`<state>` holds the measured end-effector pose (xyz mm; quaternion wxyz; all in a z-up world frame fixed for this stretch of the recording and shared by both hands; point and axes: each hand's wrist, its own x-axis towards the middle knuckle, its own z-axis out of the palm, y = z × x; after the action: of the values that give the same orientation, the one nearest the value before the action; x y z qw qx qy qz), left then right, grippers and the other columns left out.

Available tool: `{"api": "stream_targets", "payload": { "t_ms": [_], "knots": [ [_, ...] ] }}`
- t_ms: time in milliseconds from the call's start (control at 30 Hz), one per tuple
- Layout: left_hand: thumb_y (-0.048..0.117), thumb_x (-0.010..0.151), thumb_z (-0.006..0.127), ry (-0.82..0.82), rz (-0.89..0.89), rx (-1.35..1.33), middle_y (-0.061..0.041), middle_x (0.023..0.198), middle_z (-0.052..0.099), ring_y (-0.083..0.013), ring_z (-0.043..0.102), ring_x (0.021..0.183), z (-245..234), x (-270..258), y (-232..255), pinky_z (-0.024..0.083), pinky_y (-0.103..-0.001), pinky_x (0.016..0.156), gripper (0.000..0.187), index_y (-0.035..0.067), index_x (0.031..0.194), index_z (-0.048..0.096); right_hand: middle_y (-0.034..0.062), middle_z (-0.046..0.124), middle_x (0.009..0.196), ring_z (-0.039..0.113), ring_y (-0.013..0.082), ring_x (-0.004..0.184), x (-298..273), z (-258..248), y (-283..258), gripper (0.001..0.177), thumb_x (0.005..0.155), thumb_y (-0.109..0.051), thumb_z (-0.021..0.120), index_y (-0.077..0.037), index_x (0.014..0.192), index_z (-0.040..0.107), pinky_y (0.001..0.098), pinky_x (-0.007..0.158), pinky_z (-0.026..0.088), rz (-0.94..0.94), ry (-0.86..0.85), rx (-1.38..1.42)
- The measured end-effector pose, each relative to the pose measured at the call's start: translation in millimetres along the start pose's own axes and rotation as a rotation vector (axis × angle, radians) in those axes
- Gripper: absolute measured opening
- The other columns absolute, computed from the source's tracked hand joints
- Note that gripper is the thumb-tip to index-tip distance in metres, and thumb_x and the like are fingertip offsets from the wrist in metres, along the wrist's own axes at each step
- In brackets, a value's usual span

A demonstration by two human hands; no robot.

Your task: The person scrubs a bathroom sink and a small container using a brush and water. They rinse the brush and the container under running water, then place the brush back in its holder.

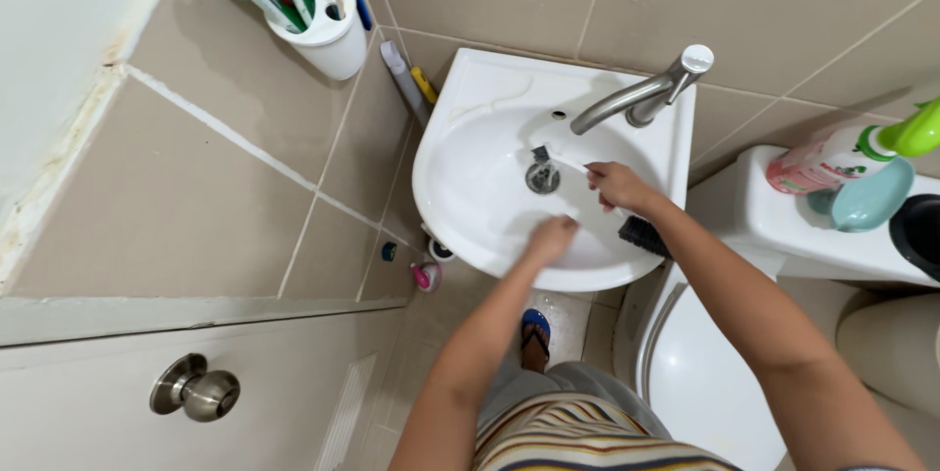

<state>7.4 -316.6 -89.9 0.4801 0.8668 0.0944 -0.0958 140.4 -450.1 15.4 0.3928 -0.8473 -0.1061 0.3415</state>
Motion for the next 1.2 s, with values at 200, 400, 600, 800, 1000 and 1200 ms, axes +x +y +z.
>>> {"api": "stream_targets", "payload": {
  "t_ms": [200,400,600,800,1000,1200],
  "knots": [
    [0.012,0.092,0.062,0.708,-0.032,-0.264,-0.011,0.086,0.074,-0.0284,0.071,0.078,-117.3,34.6,35.5,0.055,-0.041,0.077,0.015,0.008,0.103,0.073,0.0182,0.069,0.079,0.062,0.0265,0.052,22.3,22.7,-29.0,0.039,0.106,-0.032,0.046,0.0,0.115,0.064,0.0405,0.05,0.053,-0.032,0.102,-0.178],
    [0.032,0.1,0.06,0.51,0.482,-0.155,-0.016,0.126,0.068,-0.0307,0.066,0.11,-173.3,41.3,206.9,0.053,-0.042,0.096,0.038,0.007,0.127,0.068,0.0119,0.066,0.081,0.067,0.0253,0.061,48.0,30.6,-64.3,0.041,0.102,-0.039,0.046,-0.004,0.111,0.066,0.0401,0.057,0.057,-0.037,0.112,-0.278],
    [0.048,0.078,0.077,0.303,0.632,0.16,-0.023,0.119,0.069,-0.0397,0.067,0.103,-166.3,30.2,290.3,0.056,-0.048,0.085,0.08,-0.003,0.137,0.058,0.0123,0.06,0.082,0.06,0.0271,0.073,54.5,58.7,-70.6,0.07,0.107,-0.062,0.032,0.002,0.107,0.062,0.0395,0.072,0.049,-0.152,0.287,-0.097],
    [0.028,0.089,0.07,0.211,0.648,0.192,-0.02,0.075,0.072,-0.0388,0.072,0.067,-167.2,46.9,285.5,0.059,-0.048,0.066,0.054,-0.004,0.132,0.062,0.0078,0.059,0.066,0.059,0.0216,0.064,33.0,63.1,-85.4,0.073,0.101,-0.065,0.042,0.001,0.076,0.063,0.0358,0.068,0.05,0.01,0.243,0.121],
    [0.019,0.089,0.067,0.147,0.741,0.277,-0.02,0.067,0.069,-0.0363,0.071,0.062,-166.6,67.8,280.5,0.059,-0.046,0.062,0.051,-0.007,0.133,0.06,0.0036,0.05,0.061,0.045,0.0141,0.053,19.2,53.0,-88.7,0.062,0.1,-0.061,0.051,-0.006,0.074,0.062,0.034,0.051,0.039,-0.095,0.218,0.267],
    [0.015,0.094,0.063,0.073,0.745,0.343,-0.02,0.069,0.07,-0.0372,0.071,0.066,-172.5,71.6,280.3,0.058,-0.048,0.067,0.049,-0.006,0.137,0.056,-0.0009,0.041,0.057,0.034,0.0117,0.043,-2.9,33.0,-101.0,0.05,0.101,-0.056,0.05,-0.013,0.076,0.054,0.0324,0.04,0.027,-0.039,0.103,0.245]
  ]
}}
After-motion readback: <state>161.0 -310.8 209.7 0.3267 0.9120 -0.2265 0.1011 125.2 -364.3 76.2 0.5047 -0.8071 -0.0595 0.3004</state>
